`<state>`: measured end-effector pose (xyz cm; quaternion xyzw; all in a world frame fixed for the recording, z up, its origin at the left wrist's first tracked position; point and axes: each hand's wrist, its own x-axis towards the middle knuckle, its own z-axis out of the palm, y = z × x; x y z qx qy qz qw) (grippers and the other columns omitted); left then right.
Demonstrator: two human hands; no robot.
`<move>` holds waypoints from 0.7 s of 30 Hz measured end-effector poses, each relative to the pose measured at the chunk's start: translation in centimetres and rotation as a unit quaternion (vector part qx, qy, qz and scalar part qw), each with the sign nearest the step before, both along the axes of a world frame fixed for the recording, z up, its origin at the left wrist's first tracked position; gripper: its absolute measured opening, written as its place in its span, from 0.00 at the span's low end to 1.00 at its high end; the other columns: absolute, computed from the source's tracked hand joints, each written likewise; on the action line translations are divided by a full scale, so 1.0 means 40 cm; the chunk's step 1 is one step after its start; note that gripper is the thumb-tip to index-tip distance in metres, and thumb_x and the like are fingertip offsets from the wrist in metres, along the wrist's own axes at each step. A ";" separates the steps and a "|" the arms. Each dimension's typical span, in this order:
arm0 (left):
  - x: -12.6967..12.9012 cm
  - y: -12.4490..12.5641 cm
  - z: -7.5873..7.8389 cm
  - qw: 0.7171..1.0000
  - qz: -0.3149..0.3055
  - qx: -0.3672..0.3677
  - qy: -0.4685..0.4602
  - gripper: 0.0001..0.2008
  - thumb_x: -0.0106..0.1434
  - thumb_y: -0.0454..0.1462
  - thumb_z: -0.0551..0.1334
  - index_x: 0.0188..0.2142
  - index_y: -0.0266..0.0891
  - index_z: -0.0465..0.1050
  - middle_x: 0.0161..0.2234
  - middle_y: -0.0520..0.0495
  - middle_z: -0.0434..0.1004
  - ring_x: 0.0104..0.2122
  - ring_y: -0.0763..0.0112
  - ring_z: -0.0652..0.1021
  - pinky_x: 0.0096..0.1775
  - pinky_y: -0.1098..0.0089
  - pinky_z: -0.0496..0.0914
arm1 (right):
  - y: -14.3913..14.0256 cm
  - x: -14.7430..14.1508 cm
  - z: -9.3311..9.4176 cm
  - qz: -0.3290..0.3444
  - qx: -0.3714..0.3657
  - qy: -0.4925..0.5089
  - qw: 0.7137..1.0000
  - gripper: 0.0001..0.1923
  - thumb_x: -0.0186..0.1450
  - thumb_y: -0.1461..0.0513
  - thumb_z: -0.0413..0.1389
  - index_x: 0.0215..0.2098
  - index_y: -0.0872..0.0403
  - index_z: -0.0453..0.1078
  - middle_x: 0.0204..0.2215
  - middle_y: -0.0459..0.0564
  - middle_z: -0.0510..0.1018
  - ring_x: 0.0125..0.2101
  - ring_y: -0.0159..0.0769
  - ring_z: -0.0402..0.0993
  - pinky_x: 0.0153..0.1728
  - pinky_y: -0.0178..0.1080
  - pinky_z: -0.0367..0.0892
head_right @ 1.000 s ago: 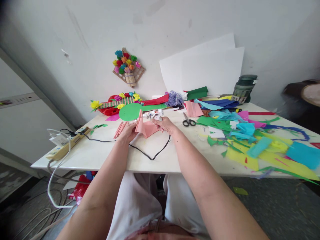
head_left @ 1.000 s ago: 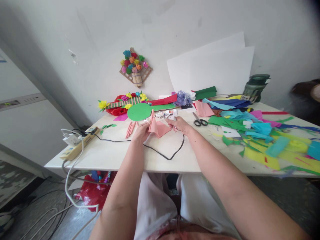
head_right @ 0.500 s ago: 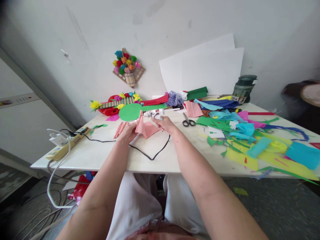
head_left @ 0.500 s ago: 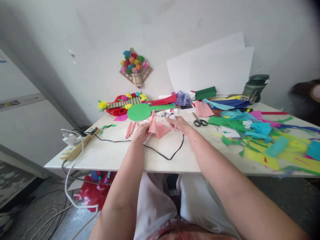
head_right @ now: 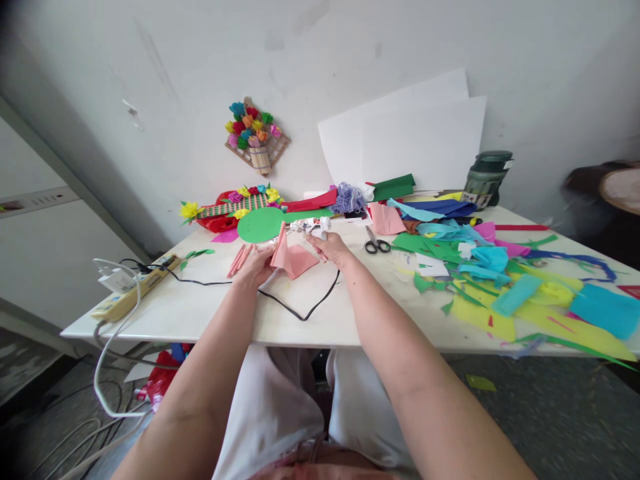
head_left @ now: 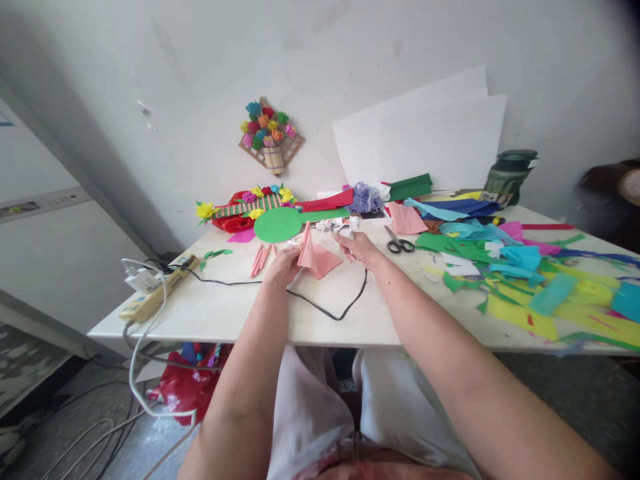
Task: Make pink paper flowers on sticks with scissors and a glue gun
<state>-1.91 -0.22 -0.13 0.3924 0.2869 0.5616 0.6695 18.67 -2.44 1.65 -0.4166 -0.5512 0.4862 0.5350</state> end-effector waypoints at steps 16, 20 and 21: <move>0.004 -0.005 0.009 0.999 0.012 -0.008 0.032 0.03 0.51 0.31 0.64 0.28 0.33 0.73 0.26 0.48 0.76 0.29 0.71 0.77 0.33 0.73 0.71 | -0.004 -0.002 0.009 -0.026 0.004 0.018 0.999 0.22 0.49 0.48 0.62 0.19 0.55 0.61 0.12 0.40 0.63 0.11 0.22 0.53 0.10 0.30 0.49; 0.006 -0.008 0.012 0.999 0.019 -0.015 0.027 0.02 0.51 0.30 0.64 0.28 0.33 0.73 0.26 0.47 0.77 0.30 0.70 0.77 0.34 0.72 0.71 | -0.006 -0.001 0.011 -0.031 0.007 0.016 0.999 0.22 0.49 0.48 0.62 0.19 0.55 0.60 0.12 0.39 0.63 0.10 0.22 0.53 0.10 0.30 0.49; 0.006 -0.009 0.013 0.999 0.020 -0.016 0.026 0.02 0.51 0.30 0.64 0.27 0.33 0.73 0.26 0.47 0.77 0.29 0.70 0.77 0.34 0.72 0.71 | -0.006 -0.001 0.011 -0.031 0.008 0.016 0.999 0.22 0.49 0.48 0.61 0.19 0.55 0.60 0.12 0.39 0.63 0.10 0.22 0.53 0.10 0.30 0.49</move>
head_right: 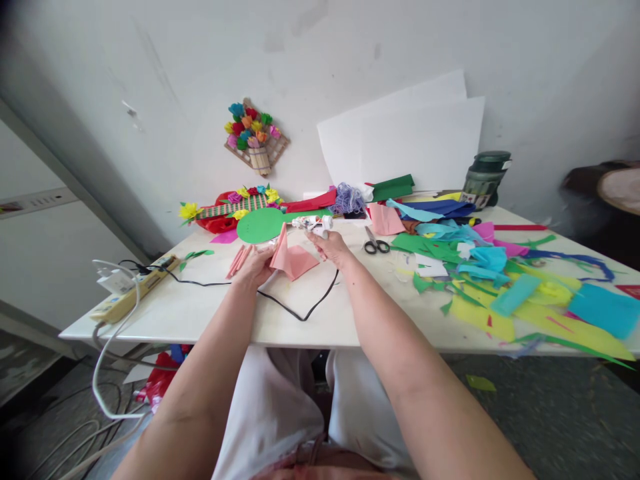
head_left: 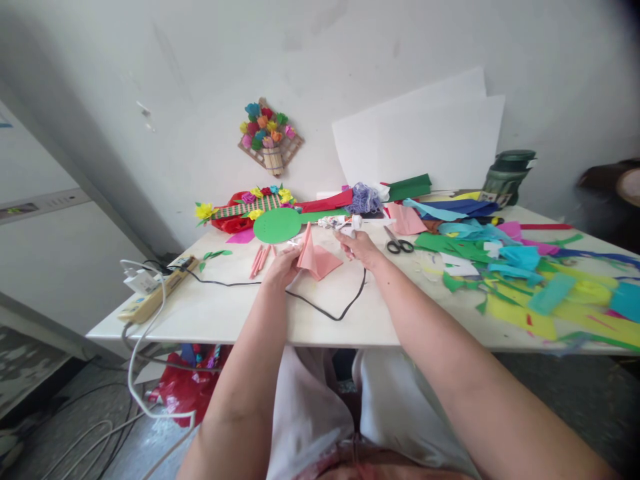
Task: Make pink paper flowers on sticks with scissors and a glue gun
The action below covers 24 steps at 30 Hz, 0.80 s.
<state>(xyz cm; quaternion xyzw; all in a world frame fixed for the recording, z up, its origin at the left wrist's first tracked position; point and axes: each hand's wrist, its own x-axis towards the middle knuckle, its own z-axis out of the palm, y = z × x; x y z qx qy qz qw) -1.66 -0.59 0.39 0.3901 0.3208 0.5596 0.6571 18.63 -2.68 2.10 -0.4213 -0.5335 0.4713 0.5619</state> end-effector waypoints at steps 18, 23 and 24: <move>-0.007 0.010 -0.011 0.999 -0.021 0.019 -0.029 0.07 0.50 0.31 0.66 0.30 0.31 0.74 0.25 0.48 0.76 0.26 0.74 0.75 0.31 0.75 0.70 | -0.003 -0.005 -0.004 0.032 -0.002 -0.025 0.999 0.22 0.49 0.49 0.62 0.19 0.55 0.60 0.11 0.39 0.62 0.10 0.22 0.53 0.10 0.31 0.49; -0.004 0.006 -0.007 0.999 -0.011 0.017 -0.031 0.07 0.49 0.30 0.66 0.31 0.31 0.74 0.26 0.48 0.76 0.26 0.74 0.75 0.31 0.74 0.69 | -0.004 -0.009 -0.004 0.036 -0.008 -0.027 0.999 0.22 0.49 0.49 0.63 0.19 0.55 0.58 0.11 0.39 0.62 0.10 0.22 0.53 0.10 0.31 0.48; -0.004 0.006 -0.006 0.999 -0.009 0.017 -0.029 0.07 0.50 0.30 0.66 0.31 0.32 0.74 0.26 0.48 0.76 0.26 0.74 0.75 0.31 0.74 0.69 | -0.003 -0.009 -0.005 0.037 -0.007 -0.029 0.999 0.22 0.49 0.49 0.63 0.18 0.55 0.58 0.11 0.39 0.62 0.10 0.22 0.53 0.10 0.31 0.49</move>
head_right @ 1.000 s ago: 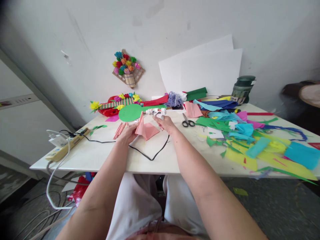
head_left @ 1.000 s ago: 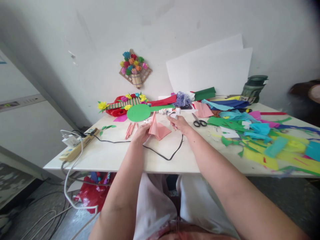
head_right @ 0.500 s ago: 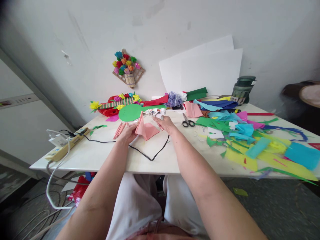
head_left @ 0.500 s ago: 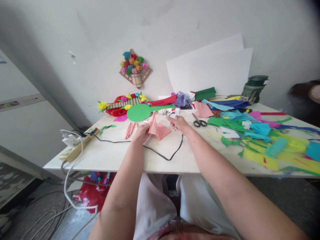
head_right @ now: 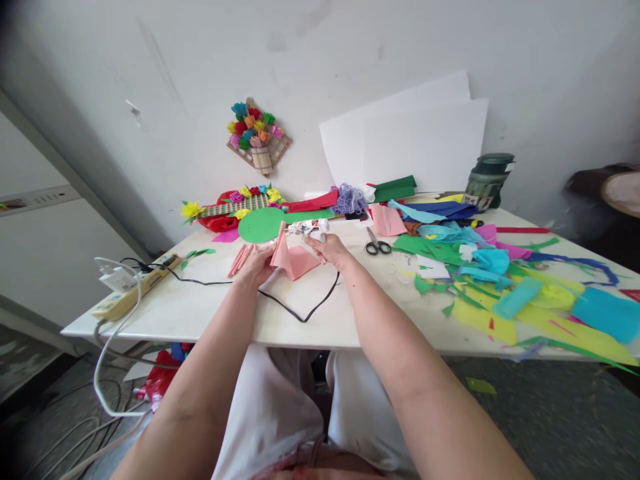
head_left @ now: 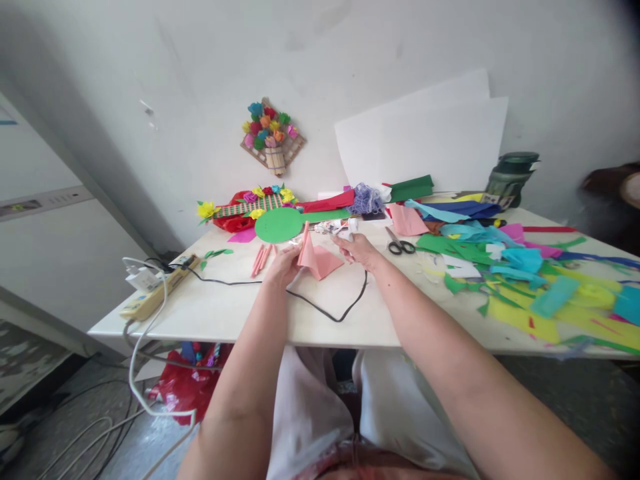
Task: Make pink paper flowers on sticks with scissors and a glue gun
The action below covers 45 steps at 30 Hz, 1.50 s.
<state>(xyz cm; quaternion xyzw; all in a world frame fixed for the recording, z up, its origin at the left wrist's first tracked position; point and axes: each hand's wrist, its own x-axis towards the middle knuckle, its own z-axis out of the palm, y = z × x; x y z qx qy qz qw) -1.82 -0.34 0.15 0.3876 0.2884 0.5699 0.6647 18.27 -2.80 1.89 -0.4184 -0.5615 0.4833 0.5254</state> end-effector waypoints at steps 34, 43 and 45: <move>0.000 0.004 0.001 0.999 0.038 -0.019 -0.012 0.03 0.54 0.29 0.61 0.29 0.33 0.74 0.22 0.51 0.74 0.23 0.77 0.72 0.26 0.78 0.67 | 0.005 -0.011 -0.016 0.023 0.003 -0.050 0.999 0.21 0.47 0.50 0.64 0.21 0.56 0.62 0.11 0.39 0.61 0.09 0.22 0.53 0.09 0.30 0.50; 0.003 -0.004 0.010 0.998 0.059 -0.036 0.000 0.05 0.55 0.28 0.60 0.26 0.35 0.74 0.23 0.50 0.74 0.25 0.75 0.73 0.28 0.77 0.67 | -0.013 -0.015 -0.001 0.032 0.021 -0.084 0.996 0.21 0.48 0.49 0.63 0.19 0.56 0.62 0.10 0.40 0.61 0.10 0.22 0.54 0.09 0.30 0.50; 0.003 -0.005 0.011 0.998 0.059 -0.035 -0.004 0.04 0.55 0.29 0.60 0.26 0.35 0.74 0.23 0.50 0.74 0.24 0.76 0.72 0.28 0.77 0.67 | -0.014 -0.015 -0.001 0.033 0.021 -0.089 0.995 0.21 0.48 0.49 0.63 0.19 0.56 0.61 0.10 0.40 0.61 0.10 0.22 0.53 0.10 0.30 0.50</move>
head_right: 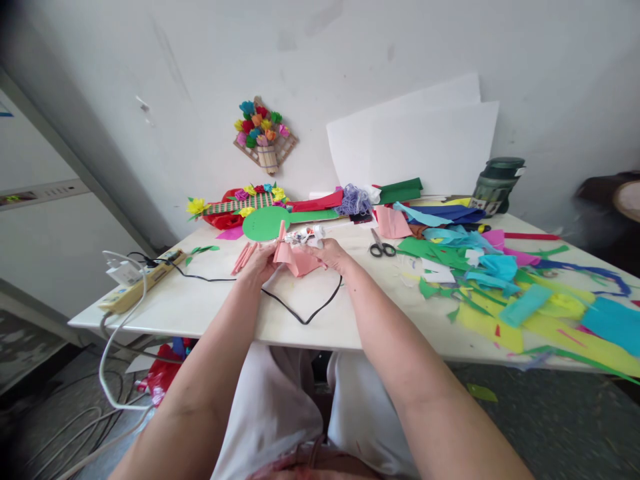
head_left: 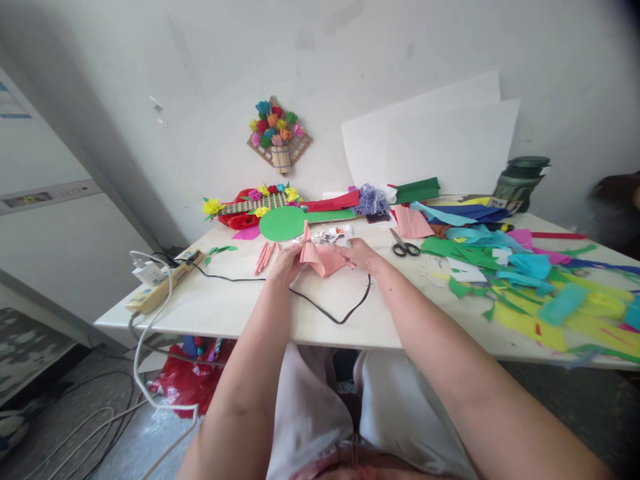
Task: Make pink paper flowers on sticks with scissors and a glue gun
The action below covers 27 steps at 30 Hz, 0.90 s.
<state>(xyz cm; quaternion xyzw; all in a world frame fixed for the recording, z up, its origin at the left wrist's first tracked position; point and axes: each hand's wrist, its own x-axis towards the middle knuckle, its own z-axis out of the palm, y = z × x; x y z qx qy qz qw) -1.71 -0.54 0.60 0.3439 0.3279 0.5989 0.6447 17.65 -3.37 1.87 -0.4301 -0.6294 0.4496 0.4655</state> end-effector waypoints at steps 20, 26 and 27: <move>-0.002 0.009 -0.007 0.999 0.020 0.029 0.005 0.03 0.49 0.31 0.65 0.26 0.33 0.72 0.22 0.53 0.73 0.22 0.78 0.71 0.26 0.78 0.67 | -0.003 -0.003 -0.002 0.031 -0.014 -0.026 0.999 0.21 0.50 0.49 0.62 0.20 0.56 0.61 0.11 0.39 0.60 0.09 0.21 0.52 0.10 0.30 0.49; -0.004 0.006 -0.007 0.999 0.023 0.034 -0.001 0.04 0.48 0.31 0.65 0.26 0.33 0.73 0.22 0.52 0.73 0.21 0.78 0.72 0.24 0.78 0.66 | -0.007 -0.004 0.001 0.035 -0.020 -0.035 0.999 0.20 0.52 0.49 0.61 0.22 0.57 0.62 0.11 0.39 0.60 0.10 0.21 0.51 0.10 0.30 0.48; -0.004 0.005 -0.007 0.999 0.024 0.037 -0.002 0.05 0.47 0.32 0.65 0.26 0.33 0.73 0.22 0.52 0.73 0.21 0.78 0.72 0.24 0.78 0.66 | -0.007 -0.003 0.001 0.037 -0.021 -0.038 0.998 0.20 0.52 0.49 0.61 0.22 0.57 0.62 0.11 0.39 0.60 0.10 0.21 0.51 0.10 0.30 0.48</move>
